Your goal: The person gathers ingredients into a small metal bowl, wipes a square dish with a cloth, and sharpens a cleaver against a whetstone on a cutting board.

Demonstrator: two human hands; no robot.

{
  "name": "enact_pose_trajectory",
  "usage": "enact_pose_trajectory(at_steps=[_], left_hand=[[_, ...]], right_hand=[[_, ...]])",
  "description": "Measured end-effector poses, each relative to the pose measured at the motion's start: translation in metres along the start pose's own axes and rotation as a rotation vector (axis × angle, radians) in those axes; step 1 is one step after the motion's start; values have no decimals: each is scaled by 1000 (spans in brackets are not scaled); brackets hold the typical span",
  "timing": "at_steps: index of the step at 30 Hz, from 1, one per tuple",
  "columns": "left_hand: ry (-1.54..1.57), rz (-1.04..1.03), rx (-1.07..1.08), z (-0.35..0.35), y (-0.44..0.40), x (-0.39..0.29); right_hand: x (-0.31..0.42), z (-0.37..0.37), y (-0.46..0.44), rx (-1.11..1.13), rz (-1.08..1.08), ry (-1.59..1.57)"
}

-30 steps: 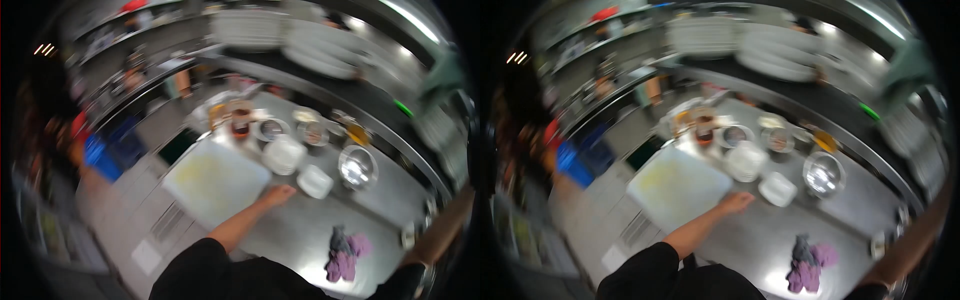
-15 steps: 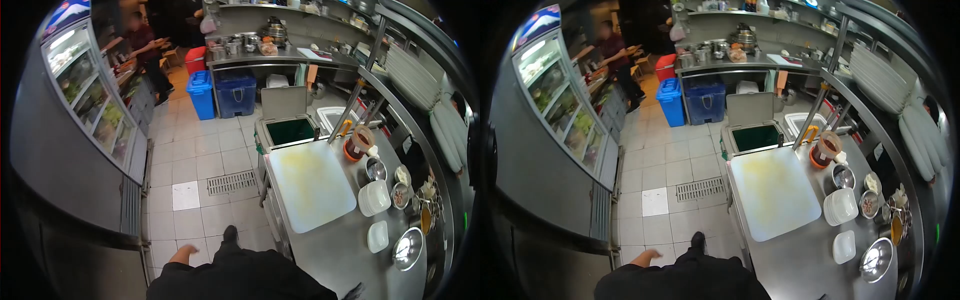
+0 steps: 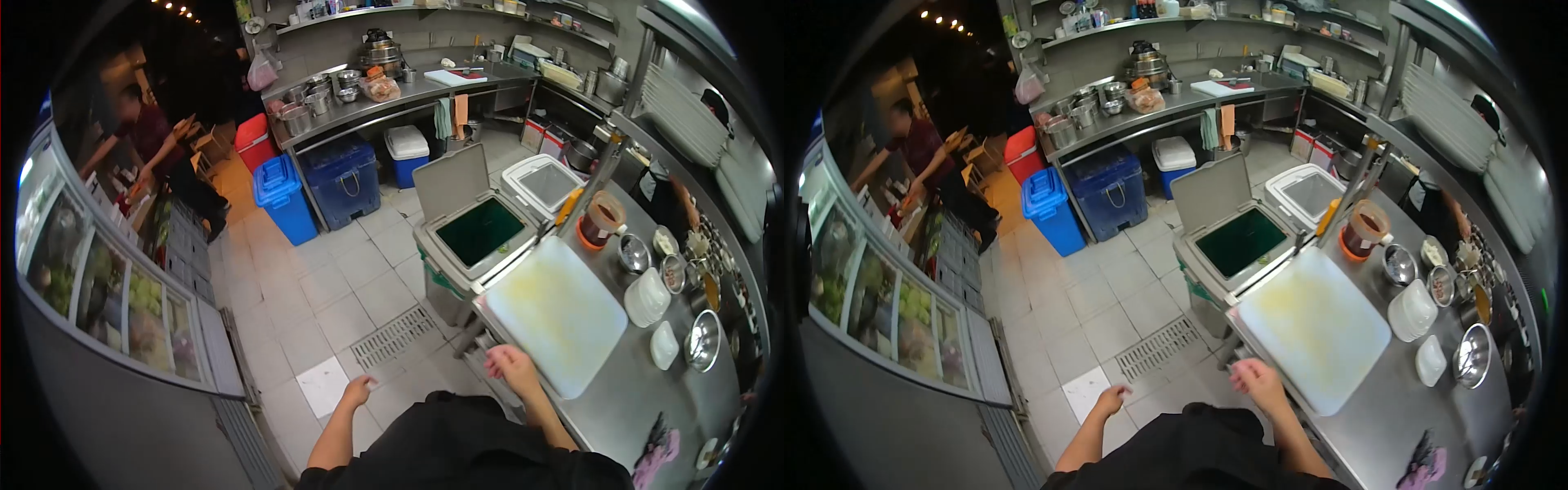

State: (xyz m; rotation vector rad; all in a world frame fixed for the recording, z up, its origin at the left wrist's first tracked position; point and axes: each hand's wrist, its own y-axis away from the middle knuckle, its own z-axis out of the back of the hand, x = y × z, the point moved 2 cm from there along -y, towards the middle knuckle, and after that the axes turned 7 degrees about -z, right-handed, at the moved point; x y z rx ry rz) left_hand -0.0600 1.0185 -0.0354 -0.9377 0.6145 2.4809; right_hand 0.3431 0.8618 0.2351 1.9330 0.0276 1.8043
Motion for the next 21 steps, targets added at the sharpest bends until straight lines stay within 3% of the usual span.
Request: enact_pose_trajectory(at_steps=[1, 3, 4, 6, 7, 9, 11, 12, 13, 14, 15, 18, 20, 21], left_hand=[[16, -108, -56, 35, -30, -18], [23, -92, -101, 97, -96, -45], [16, -99, -95, 122, -127, -47], [330, 76, -88, 167, -185, -39], [323, 74, -90, 188, -200, -40], [183, 363, -64, 225, -223, -39], [-206, 170, -88, 215, -244, 74], [-220, 301, 17, 218, -237, 105], [-212, 372, -16, 213, -216, 141], [-382, 403, 52, 211, -198, 168], [-392, 454, 190, 208, -179, 198], [-304, 786, 212, 214, -132, 198], [-223, 833, 230, 225, -162, 194], [-199, 818, 247, 229, -187, 193]], right_hand=[[3, -21, -12, -2, -2, -17], [19, -54, -37, 91, 128, 324], [26, -62, -56, 82, 129, 317], [41, -70, -104, 22, 80, 281], [50, -75, -129, -58, 119, 260], [63, -81, -187, -121, 113, 266], [78, -90, -260, -226, 152, 210], [93, -103, -288, -215, 146, 199], [115, -113, -316, -215, 190, 233], [135, -120, -343, -222, 239, 267], [141, -126, -376, -191, 293, 297], [194, -145, -442, -115, 376, 393], [234, -155, -478, -128, 374, 377], [243, -155, -499, -98, 514, 379]])
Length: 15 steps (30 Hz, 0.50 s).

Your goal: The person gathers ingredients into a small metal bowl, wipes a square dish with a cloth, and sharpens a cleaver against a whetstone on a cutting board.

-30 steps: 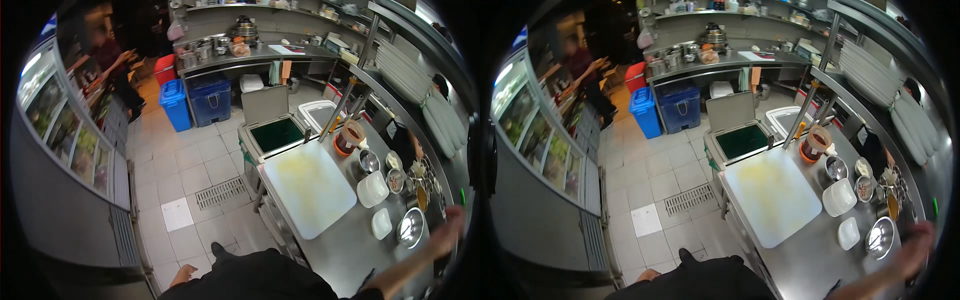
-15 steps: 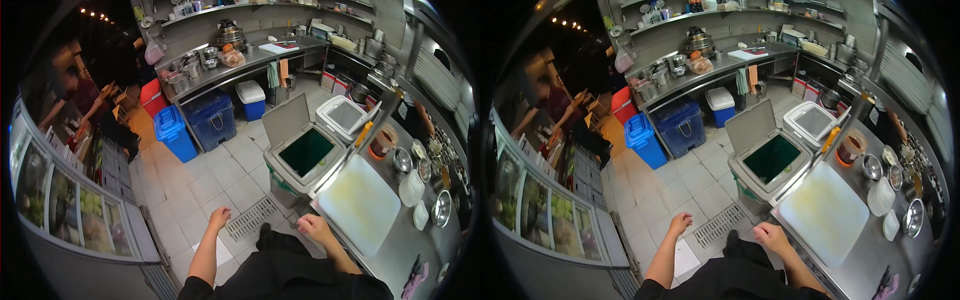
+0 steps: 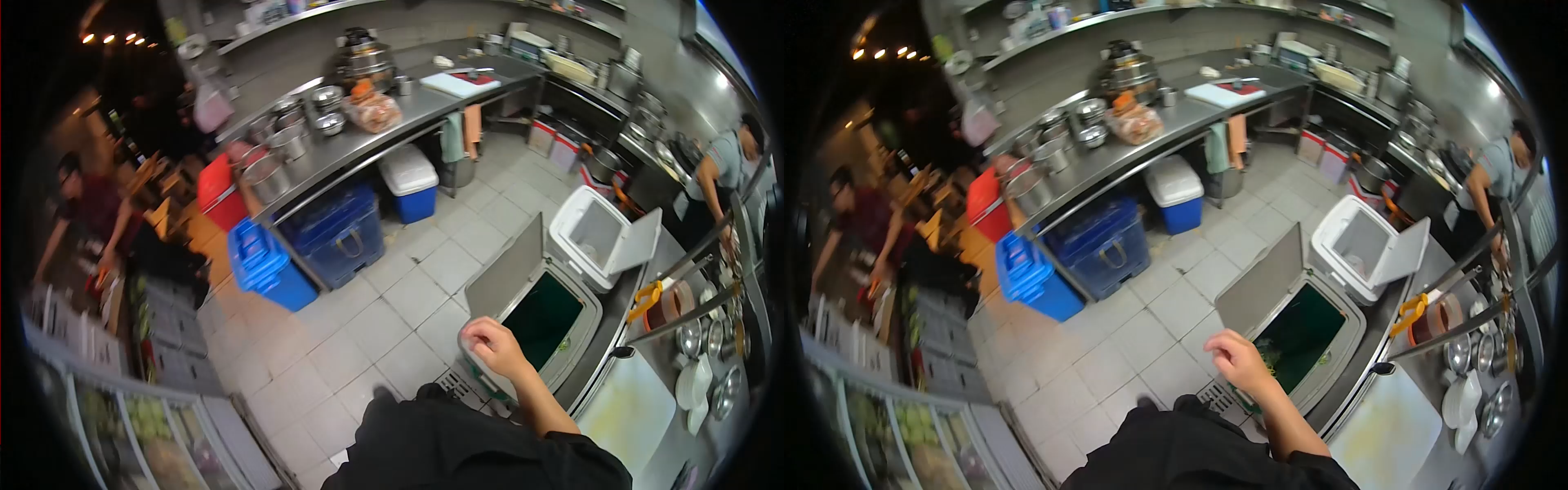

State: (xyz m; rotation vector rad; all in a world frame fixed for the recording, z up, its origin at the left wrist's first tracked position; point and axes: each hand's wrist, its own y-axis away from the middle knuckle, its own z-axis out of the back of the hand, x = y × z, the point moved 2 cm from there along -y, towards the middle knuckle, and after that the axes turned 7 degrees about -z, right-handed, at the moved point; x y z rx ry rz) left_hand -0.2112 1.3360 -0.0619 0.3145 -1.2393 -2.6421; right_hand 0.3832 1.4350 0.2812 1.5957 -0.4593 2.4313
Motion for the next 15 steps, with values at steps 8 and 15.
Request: enact_pose_trajectory(at_steps=[8, 15], left_hand=[[-119, -370, 65, 188, -232, -214], [3, -752, -312, 491, -461, -456]], right_hand=[[-33, -3, -146, -169, -214, 31], [-33, 32, -226, -455, -389, 97]])
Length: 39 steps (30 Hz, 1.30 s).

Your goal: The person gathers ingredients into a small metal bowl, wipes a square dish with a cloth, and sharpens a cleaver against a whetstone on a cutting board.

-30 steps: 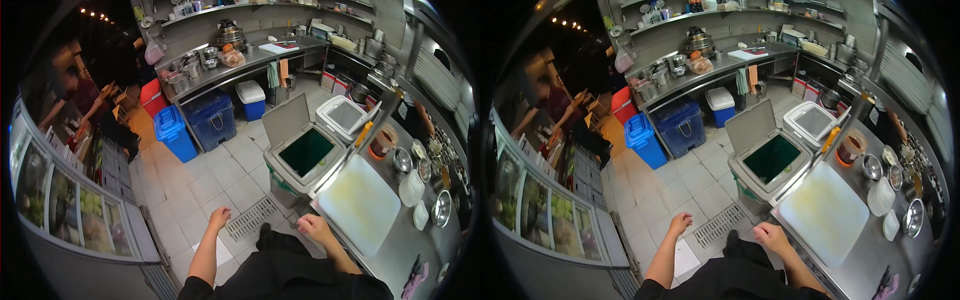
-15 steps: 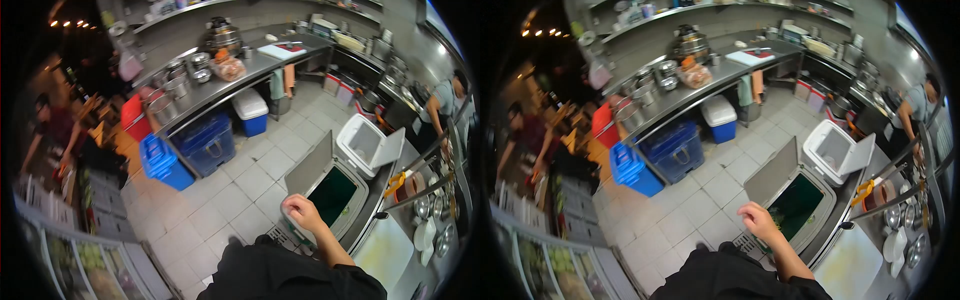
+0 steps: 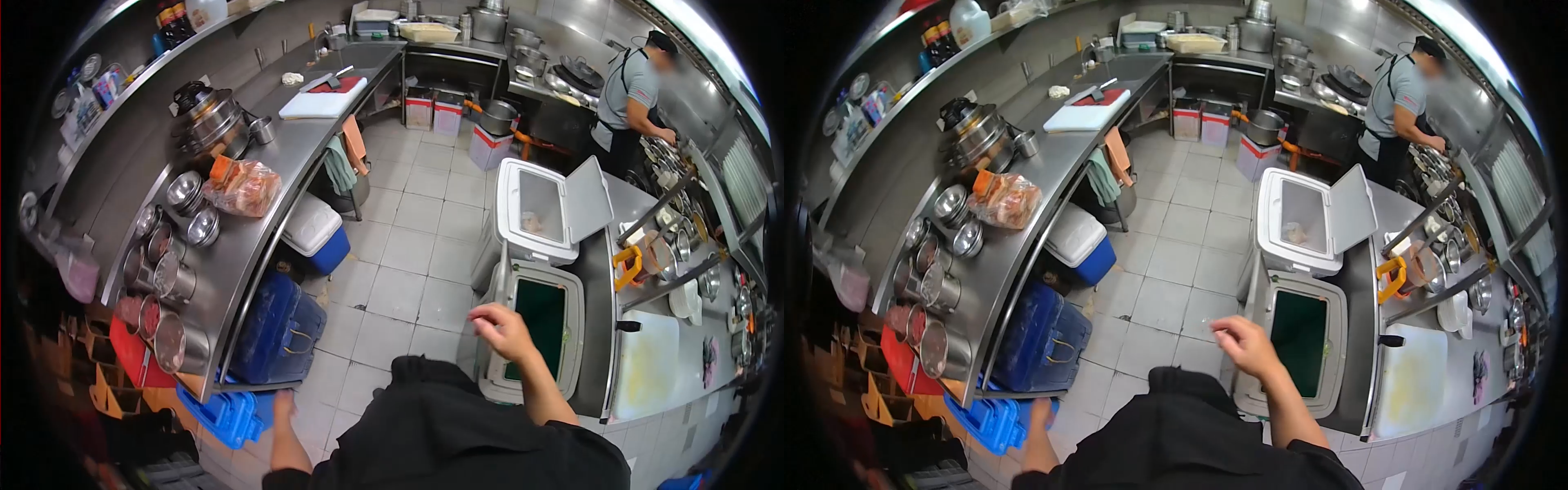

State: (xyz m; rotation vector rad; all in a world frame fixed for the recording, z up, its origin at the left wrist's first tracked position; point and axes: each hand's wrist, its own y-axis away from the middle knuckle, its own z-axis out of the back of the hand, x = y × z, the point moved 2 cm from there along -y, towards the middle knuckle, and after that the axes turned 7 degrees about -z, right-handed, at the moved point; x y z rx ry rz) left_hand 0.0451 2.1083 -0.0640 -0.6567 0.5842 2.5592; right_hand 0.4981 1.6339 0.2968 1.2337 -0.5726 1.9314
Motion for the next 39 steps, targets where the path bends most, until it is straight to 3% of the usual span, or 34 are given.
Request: enact_pose_trajectory(at_steps=[1, 2, 3, 4, 7, 8, 10, 13, 17, 21, 23, 26, 29, 32, 36, 39], left_hand=[[-44, 41, 215, 31, -63, -22], [107, -118, -1, 45, -110, -48], [257, -7, -43, 58, -148, -92], [333, 96, -23, 71, -176, -148], [559, -48, 53, 54, -235, -282], [237, -108, 148, 35, -261, -308], [153, -228, 146, -24, -284, -344], [48, -218, 526, -97, -297, -387], [-187, -295, 682, -152, -295, -400], [-48, -181, 401, -155, -299, -413], [102, 109, 535, -153, -318, -437], [308, 146, 499, -167, -372, -479], [371, 43, 446, -174, -462, -553], [515, -89, 384, -170, -563, -645], [705, -374, 579, -127, -659, -792], [667, -336, 641, -73, -696, -886]], right_hand=[[-1, 3, -9, -52, -74, -59], [-4, 7, -20, -100, -144, -117], [-13, 13, -33, -150, -166, -139], [-23, 19, -47, -193, -184, -161], [-53, 48, -98, -273, -263, -96], [-66, 55, -120, -274, -286, -260], [-94, 80, -178, -233, -251, -216], [-112, 103, -289, -179, -229, -233], [-62, 110, -448, -27, -104, -109], [-7, 89, -577, 122, 0, -53], [1, 69, -630, 236, 68, -81], [28, 39, -700, 397, 239, 101], [30, 14, -776, 529, 377, 240], [16, 2, -855, 588, 291, 258], [-5, 14, -955, 574, 313, 353], [6, 21, -1038, 547, 420, 407]])
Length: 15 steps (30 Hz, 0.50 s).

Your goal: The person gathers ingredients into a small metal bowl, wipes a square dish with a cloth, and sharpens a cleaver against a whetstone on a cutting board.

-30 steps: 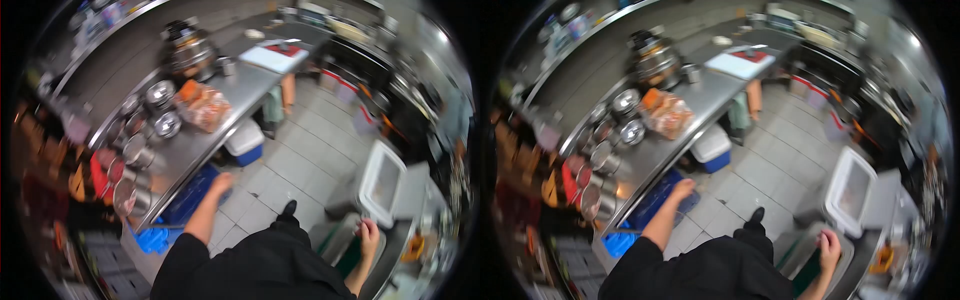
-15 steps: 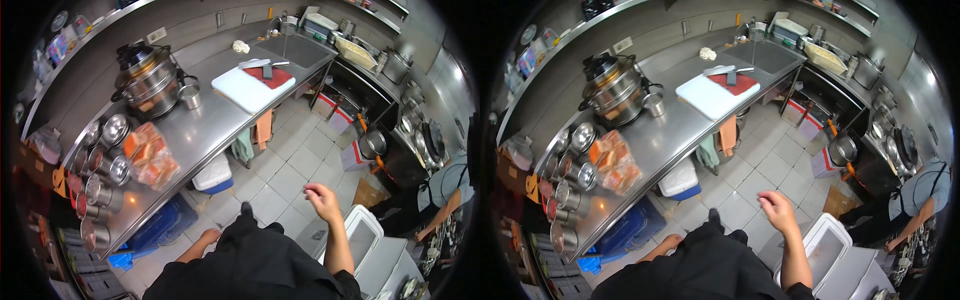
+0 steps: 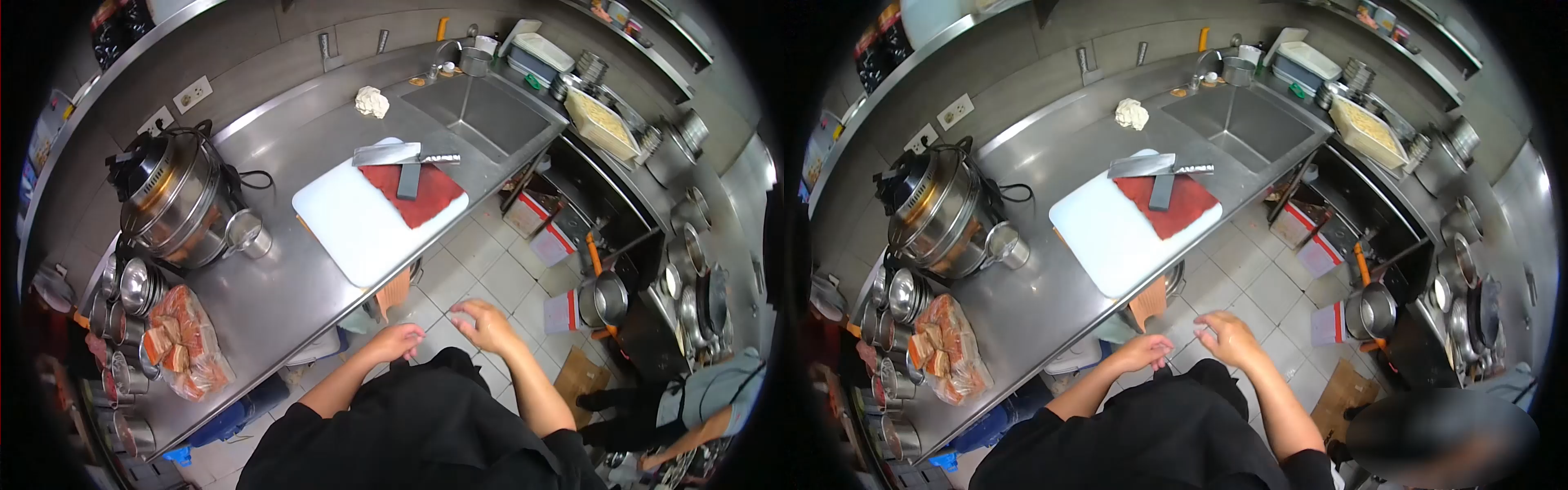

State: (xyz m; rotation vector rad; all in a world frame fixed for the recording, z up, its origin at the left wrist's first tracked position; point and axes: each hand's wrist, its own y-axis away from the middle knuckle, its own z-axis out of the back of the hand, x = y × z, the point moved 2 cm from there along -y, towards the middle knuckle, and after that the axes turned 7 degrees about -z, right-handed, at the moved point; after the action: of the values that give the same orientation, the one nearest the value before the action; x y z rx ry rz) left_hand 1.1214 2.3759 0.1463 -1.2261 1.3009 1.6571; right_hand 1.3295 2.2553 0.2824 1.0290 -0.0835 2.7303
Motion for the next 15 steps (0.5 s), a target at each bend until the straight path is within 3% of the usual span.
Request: enact_pose_trajectory(at_steps=[4, 6, 9, 11, 15], left_hand=[[31, -32, -114, 15, -39, -58], [-55, -31, -259, 24, -53, -69], [20, -47, -435, 25, -77, -69], [32, -18, -549, 25, -97, -83], [-52, 34, -840, 19, -134, -127]], right_hand=[[-28, 49, -115, -98, 201, 117], [-44, 65, -186, -192, 377, 126], [-64, 79, -287, -232, 442, 153], [-81, 82, -346, -341, 479, 413], [-98, 66, -424, -60, 334, 574]])
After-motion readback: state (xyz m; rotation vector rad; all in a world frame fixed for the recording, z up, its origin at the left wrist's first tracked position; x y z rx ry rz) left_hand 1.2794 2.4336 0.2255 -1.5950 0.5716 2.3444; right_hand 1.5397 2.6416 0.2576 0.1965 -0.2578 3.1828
